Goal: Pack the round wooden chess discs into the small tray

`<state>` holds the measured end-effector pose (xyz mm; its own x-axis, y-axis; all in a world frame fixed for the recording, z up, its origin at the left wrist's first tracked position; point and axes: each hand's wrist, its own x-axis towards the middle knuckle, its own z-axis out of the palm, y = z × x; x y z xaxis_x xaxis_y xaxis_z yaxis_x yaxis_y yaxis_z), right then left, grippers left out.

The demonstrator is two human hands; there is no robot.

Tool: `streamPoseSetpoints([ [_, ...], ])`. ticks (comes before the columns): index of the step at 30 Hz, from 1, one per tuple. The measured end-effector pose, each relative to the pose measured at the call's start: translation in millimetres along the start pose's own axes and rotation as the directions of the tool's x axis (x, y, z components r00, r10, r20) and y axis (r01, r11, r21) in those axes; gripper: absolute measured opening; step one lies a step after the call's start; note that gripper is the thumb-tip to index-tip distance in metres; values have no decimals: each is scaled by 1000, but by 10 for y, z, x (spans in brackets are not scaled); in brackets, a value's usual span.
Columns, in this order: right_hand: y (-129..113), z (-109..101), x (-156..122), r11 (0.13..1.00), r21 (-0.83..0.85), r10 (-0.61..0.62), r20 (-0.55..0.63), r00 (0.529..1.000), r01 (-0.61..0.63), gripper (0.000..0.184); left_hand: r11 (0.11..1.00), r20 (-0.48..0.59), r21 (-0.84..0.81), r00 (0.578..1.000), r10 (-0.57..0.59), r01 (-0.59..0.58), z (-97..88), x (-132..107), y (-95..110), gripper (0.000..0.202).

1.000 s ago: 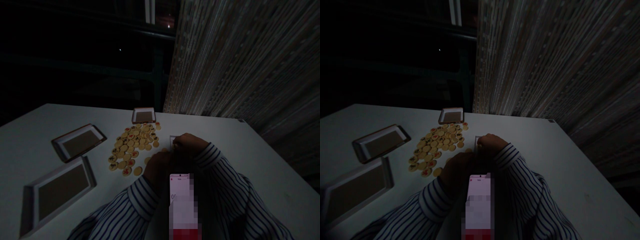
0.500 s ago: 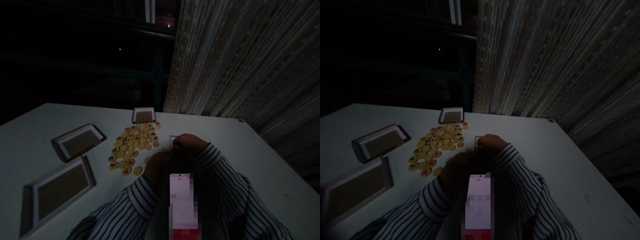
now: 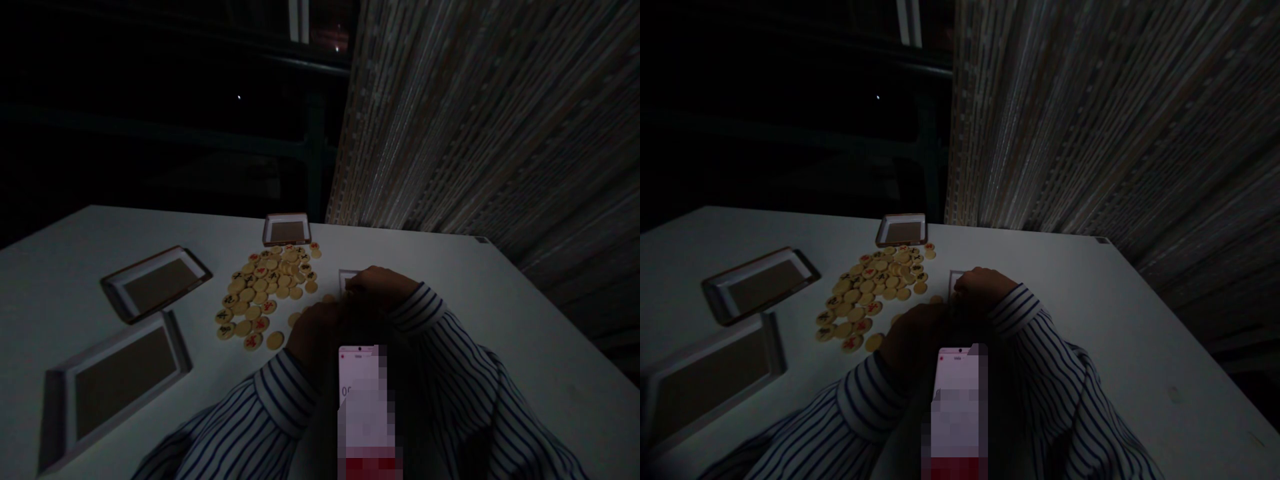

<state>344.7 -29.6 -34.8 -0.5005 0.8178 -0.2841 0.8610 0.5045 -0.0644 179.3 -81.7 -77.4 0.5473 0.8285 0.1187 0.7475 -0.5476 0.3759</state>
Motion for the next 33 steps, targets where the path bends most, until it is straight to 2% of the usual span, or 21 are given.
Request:
streamPoseSetpoints([
  [3,-2,-3,-2,1000,17,-7,6,1000,7,26,1000,-23,-18,1000,-5,4,31,2,-18,29],
  [9,10,3,17,998,60,-20,49,999,17,24,999,13,-2,999,-51,51,3,6,0,31],
  [16,22,24,28,996,85,-19,52,998,15,22,1000,-20,-6,1000,-24,23,-27,-11,44,33],
  [33,8,-3,14,993,105,-59,41,997,54,23,995,6,-44,996,-93,93,-1,-6,20,34],
])
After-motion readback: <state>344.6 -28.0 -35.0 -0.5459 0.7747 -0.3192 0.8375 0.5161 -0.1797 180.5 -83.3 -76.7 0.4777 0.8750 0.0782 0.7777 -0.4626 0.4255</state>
